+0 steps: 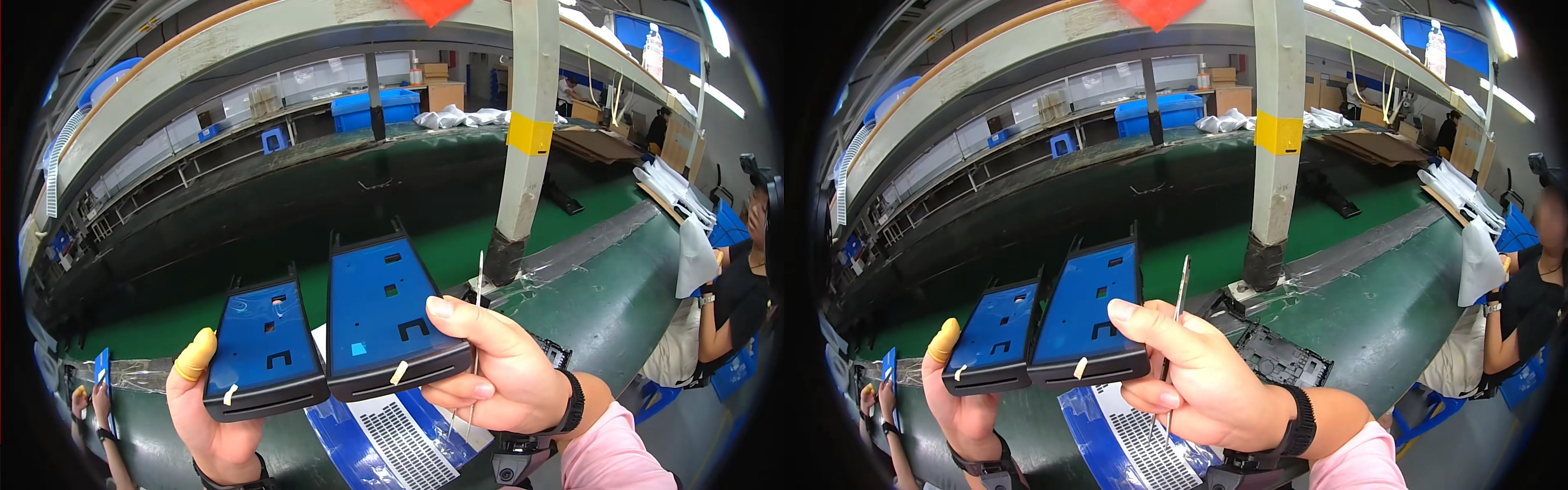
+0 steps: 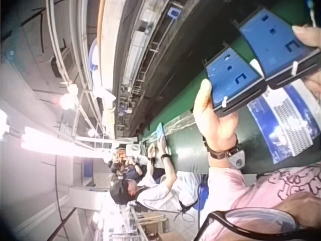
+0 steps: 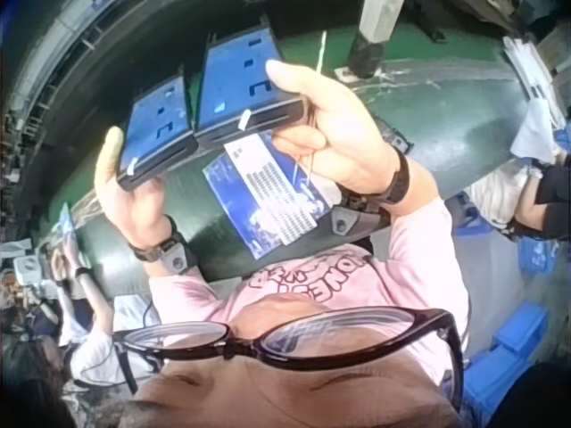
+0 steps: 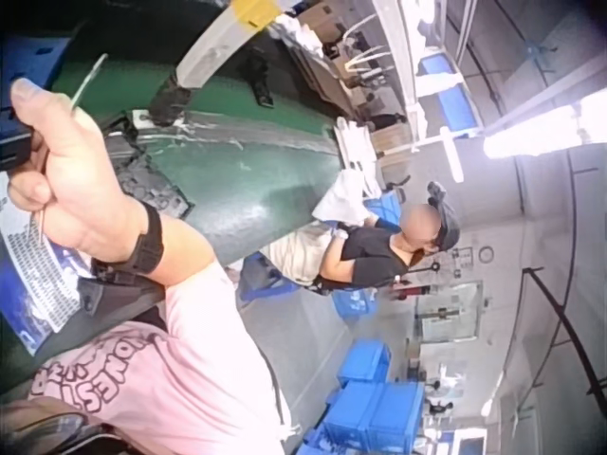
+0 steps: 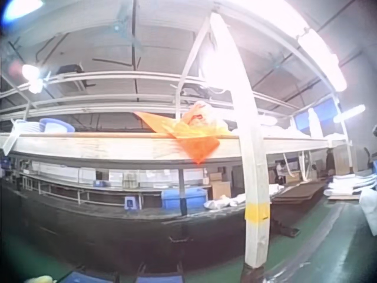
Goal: Assembling plastic and electronic components of a handheld device on an industrial assembly line.
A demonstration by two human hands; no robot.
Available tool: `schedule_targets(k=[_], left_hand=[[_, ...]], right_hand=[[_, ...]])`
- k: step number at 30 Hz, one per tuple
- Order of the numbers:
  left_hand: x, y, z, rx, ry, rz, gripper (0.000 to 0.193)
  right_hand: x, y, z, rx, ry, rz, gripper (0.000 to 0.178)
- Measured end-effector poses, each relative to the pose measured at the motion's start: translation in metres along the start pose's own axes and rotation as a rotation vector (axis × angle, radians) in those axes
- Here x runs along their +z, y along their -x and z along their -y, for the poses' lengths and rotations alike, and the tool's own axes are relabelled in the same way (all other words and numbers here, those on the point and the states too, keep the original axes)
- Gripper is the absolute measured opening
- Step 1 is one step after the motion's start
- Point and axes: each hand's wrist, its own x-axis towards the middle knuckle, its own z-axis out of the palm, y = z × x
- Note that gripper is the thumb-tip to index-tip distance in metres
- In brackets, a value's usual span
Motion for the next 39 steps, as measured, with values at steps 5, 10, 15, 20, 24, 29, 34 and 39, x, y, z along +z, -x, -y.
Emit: schedule_targets(k=[5,10,15,20,24,29,34,39], left_hand=[[0.002,0.004,-0.002,-0.012,-0.016,0.014,0.029],[0.000,0.004,0.002,0.032,0.035,0.024,0.031],[0.012,0.005,0.006,-0.010,-0.070,0.067,0.027],[0.017,0.009,0.004,0.011,-0.117,0.049,0.029],[0.018,0.012,0.002,-0.011,-0.106,0.116,0.033],[0.016,0.013,0.001,-0.021,-0.128,0.120,0.034],[0.017,0.011,0.001,-0.027,-0.128,0.153,0.036],[0.017,0.011,-0.001,-0.028,-0.128,0.169,0.037]], right_hand=[[0.001,0.002,-0.001,-0.005,0.009,0.037,0.025],[0.005,0.002,0.001,-0.019,0.053,-0.023,0.026],[0.010,0.007,0.003,-0.030,0.100,-0.007,0.025],[0.003,0.006,-0.002,-0.088,0.153,0.054,0.026],[0.010,0.006,-0.002,-0.073,0.147,0.014,0.026],[0.002,0.007,-0.004,-0.069,0.028,0.067,0.023],[0.004,0.007,-0.003,-0.074,0.025,0.072,0.024],[0.005,0.006,-0.003,-0.074,0.052,0.043,0.024]])
